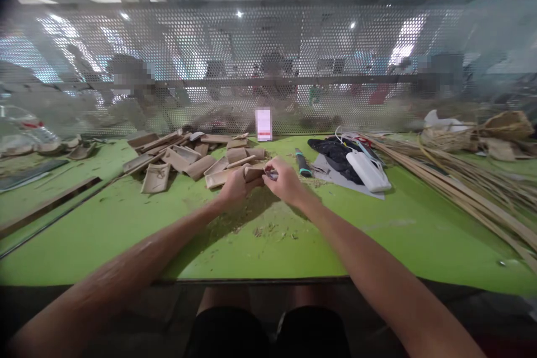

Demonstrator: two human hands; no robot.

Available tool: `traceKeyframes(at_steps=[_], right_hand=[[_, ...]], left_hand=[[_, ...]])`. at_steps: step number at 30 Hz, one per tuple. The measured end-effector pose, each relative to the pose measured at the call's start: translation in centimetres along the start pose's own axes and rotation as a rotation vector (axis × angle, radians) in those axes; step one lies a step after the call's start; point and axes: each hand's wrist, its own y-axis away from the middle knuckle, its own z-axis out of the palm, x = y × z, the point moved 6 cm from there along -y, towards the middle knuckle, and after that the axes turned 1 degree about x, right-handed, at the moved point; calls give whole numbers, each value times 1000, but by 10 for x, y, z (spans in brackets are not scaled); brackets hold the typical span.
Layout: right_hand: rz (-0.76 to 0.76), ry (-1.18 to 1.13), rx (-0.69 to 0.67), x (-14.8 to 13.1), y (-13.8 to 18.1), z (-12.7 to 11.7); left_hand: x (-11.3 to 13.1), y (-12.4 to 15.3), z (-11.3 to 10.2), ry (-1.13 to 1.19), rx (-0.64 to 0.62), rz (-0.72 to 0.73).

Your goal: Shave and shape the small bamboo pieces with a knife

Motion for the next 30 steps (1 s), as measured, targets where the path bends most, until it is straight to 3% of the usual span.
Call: traceKeyframes(at_steps=[9,17,22,27,30], right_hand=[[-104,291,-106,-15,2,10],[-44,664,-204,-27,0,12],[49,709,-247,-20,-1,14],[-51,633,-167,-29,-2,17],[-55,656,-196,-23,-2,17]], left_hand=[[-10,-1,6,-67,67,-63],[5,1,6,-247,73,-72],[12,1,5,-251,62,2],[10,-3,7,-308,57,-50],[11,-3,7,-297,49,-46]])
